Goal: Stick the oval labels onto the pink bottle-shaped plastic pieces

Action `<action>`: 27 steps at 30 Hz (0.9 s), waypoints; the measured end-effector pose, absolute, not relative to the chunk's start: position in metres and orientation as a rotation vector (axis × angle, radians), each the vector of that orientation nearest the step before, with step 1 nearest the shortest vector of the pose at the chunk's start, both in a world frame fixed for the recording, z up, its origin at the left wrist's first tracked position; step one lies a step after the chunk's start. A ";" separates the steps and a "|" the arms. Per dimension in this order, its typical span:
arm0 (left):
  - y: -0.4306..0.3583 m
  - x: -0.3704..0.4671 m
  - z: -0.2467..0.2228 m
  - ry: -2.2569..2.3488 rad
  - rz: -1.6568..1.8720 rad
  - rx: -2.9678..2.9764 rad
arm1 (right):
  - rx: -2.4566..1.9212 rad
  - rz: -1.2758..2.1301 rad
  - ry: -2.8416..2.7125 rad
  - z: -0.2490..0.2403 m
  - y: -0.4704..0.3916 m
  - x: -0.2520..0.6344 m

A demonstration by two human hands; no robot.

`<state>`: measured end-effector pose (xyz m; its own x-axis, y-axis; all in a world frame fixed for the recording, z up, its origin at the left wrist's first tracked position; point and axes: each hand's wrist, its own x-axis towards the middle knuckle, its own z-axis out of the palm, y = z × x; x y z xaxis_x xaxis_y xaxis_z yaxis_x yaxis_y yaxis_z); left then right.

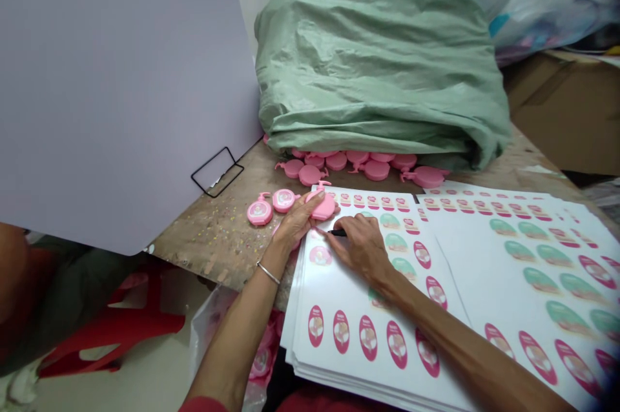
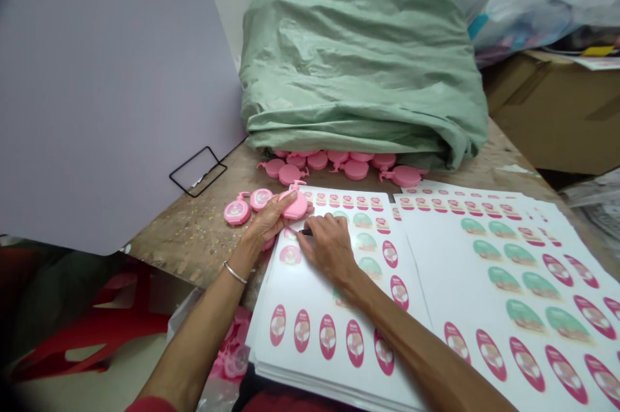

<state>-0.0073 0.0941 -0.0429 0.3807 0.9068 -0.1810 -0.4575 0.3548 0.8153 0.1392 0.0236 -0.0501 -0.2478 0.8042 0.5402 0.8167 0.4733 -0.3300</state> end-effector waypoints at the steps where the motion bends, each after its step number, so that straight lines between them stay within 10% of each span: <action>1: 0.094 -0.007 -0.042 0.712 0.984 0.746 | -1.284 -0.002 -2.054 -0.047 0.021 0.138; 10: 0.073 -0.004 -0.024 0.763 1.078 0.722 | -1.249 0.492 -1.585 0.003 0.024 0.166; 27: 0.026 0.013 0.004 0.824 1.000 0.595 | -1.249 -0.262 -1.924 0.022 0.002 0.176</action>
<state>0.0126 0.0260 0.0035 0.2932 0.9003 -0.3216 -0.4877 0.4302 0.7597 0.1758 0.0024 0.0222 -0.1830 0.6698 0.7197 0.8380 0.4890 -0.2421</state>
